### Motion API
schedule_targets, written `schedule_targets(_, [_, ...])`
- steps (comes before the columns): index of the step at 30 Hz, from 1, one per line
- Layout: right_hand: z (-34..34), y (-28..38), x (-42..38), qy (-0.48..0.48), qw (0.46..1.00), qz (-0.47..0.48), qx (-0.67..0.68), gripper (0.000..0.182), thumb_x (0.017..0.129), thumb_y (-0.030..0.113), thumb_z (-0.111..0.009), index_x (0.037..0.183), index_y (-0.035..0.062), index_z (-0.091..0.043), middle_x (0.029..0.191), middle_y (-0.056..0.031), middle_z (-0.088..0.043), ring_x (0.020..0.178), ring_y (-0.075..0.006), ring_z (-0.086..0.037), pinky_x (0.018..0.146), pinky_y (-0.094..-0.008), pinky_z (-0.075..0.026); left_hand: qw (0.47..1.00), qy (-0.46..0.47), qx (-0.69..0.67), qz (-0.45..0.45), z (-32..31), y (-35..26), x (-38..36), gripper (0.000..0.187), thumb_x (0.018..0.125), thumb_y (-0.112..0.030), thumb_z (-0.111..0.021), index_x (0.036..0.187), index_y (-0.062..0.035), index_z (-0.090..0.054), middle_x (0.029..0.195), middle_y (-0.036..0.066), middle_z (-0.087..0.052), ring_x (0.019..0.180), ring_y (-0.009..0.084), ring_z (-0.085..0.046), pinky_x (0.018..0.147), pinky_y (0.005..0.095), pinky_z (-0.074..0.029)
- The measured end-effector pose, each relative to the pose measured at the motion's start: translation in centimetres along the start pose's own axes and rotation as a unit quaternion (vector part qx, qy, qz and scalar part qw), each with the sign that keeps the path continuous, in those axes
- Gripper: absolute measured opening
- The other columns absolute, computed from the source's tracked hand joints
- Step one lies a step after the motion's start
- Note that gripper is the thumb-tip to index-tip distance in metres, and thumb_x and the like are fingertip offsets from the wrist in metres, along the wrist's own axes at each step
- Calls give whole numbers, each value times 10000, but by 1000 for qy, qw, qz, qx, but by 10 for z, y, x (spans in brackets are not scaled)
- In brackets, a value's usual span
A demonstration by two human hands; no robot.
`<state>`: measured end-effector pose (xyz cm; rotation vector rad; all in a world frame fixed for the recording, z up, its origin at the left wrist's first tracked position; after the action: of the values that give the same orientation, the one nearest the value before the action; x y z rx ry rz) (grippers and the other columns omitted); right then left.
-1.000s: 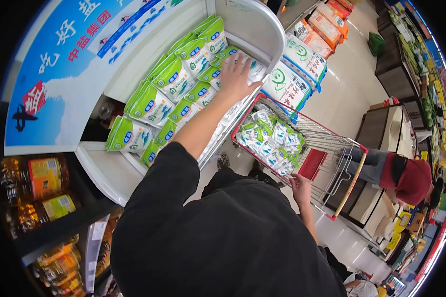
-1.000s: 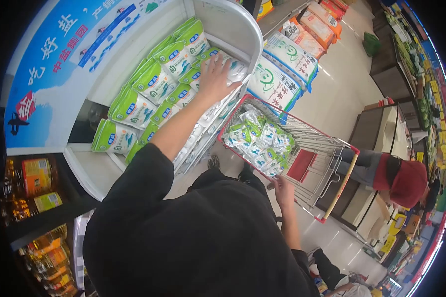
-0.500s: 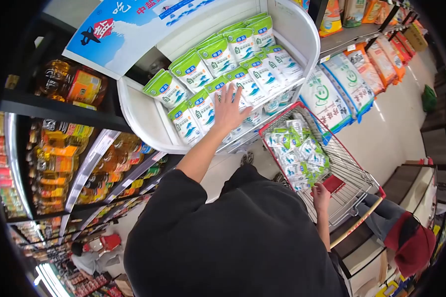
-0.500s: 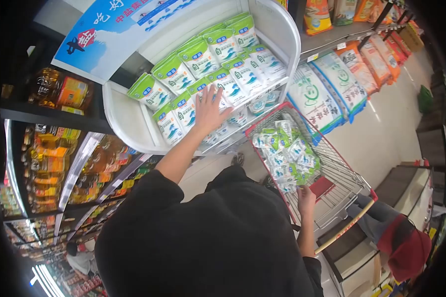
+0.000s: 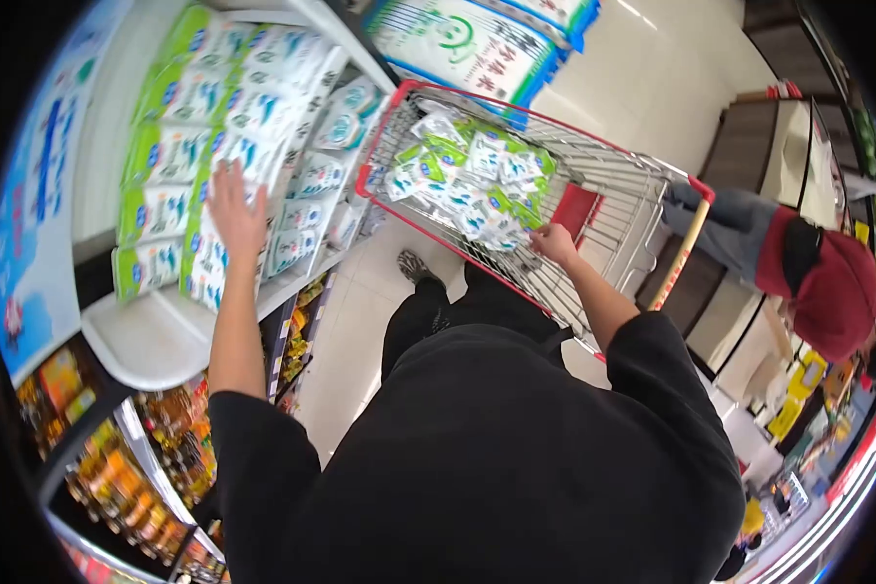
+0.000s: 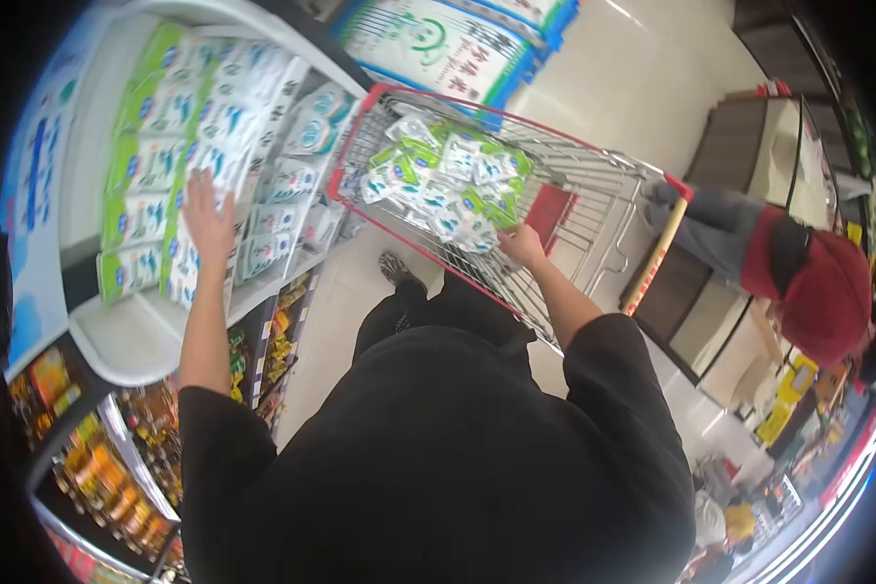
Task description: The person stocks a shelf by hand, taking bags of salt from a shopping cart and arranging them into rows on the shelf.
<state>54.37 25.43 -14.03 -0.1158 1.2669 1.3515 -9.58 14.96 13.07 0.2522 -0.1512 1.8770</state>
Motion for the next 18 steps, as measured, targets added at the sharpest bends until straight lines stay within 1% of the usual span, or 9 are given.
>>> schedule_targets(2, [-2, -20, 19, -21, 999, -46, 1, 302, 953, 253, -744, 1064, -24, -795, 840, -135, -794, 776, -233, -775, 767, -380, -610, 999, -11, -31, -20, 0, -5, 4, 705, 1021, -434, -640, 1649, -183, -441, 1715, 168, -389, 1576, 406, -352, 1259, 634, -243])
schedule_targets(4, [-13, -42, 33, -33, 995, -99, -5, 315, 936, 250, -771, 1098, -20, -788, 896, -164, -803, 823, -264, -785, 798, -395, -615, 998, -34, -7, -48, 9, -16, 4, 710, 1003, -404, -653, 1632, -136, -460, 1703, 162, -414, 1569, 409, -364, 1263, 617, -240])
schedule_targets(6, [-24, -50, 58, -153, 976, -24, -152, 442, 872, 245, -844, 1214, -11, -727, 1042, -214, -792, 946, -331, -780, 864, -456, -615, 998, -20, 1, -61, 9, -20, 5, 717, 998, -396, -657, 1628, -115, -462, 1698, 162, -423, 1565, 410, -370, 1266, 606, -240])
schedule_targets(7, [-28, -44, 70, -144, 977, -33, -153, 442, 872, 245, -844, 1214, -11, -727, 1042, -214, -792, 946, -331, -780, 864, -456, -615, 997, -24, 14, -75, 8, -21, 7, 723, 993, -388, -661, 1625, -95, -464, 1693, 162, -431, 1562, 411, -375, 1268, 594, -239])
schedule_targets(9, [-26, -19, 84, -93, 989, -46, -107, 638, 803, 236, -897, 1338, 15, -629, 1228, -237, -732, 1119, -392, -721, 969, -494, -581, 997, -3, 13, -81, 8, -24, 7, 716, 998, -382, -655, 1620, -80, -469, 1687, 166, -438, 1558, 410, -382, 1268, 586, -241])
schedule_targets(10, [-33, -31, 106, -88, 989, -51, -108, 638, 803, 236, -897, 1338, 15, -629, 1228, -237, -732, 1119, -392, -721, 969, -494, -581, 996, -2, 15, -86, 6, -25, 10, 709, 1003, -375, -649, 1615, -64, -473, 1681, 171, -445, 1555, 408, -389, 1269, 578, -243])
schedule_targets(12, [-53, -54, 137, -96, 967, -20, -234, 708, 783, 219, -907, 1390, 54, -583, 1332, -219, -667, 1194, -416, -674, 1025, -491, -555, 996, 5, 8, -88, 6, -29, 13, 696, 1012, -359, -639, 1611, -46, -472, 1675, 189, -447, 1550, 414, -394, 1268, 569, -251])
schedule_targets(13, [-54, -50, 144, -72, 963, -41, -257, 725, 779, 203, -909, 1410, 100, -567, 1362, -218, -613, 1223, -435, -642, 1036, -512, -535, 996, 5, 1, -90, 5, -32, 14, 683, 1020, -343, -629, 1606, -29, -472, 1668, 208, -450, 1544, 420, -400, 1267, 560, -260])
schedule_targets(18, [-80, -69, 149, -70, 924, -18, -375, 616, 843, 229, -860, 1376, 139, -565, 1244, -215, -627, 1171, -422, -660, 939, -549, -536, 994, 35, -12, -99, 3, -35, 16, 628, 1041, -279, -594, 1565, 47, -476, 1637, 264, -462, 1517, 452, -422, 1257, 546, -291])
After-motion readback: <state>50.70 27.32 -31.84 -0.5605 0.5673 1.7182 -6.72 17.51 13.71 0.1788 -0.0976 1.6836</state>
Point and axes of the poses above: each hand's wrist, its own x-axis towards the middle knuckle, its own z-axis out of the back of the hand, y = z × x, the point moved 2 cm from there along x, towards the middle knuckle
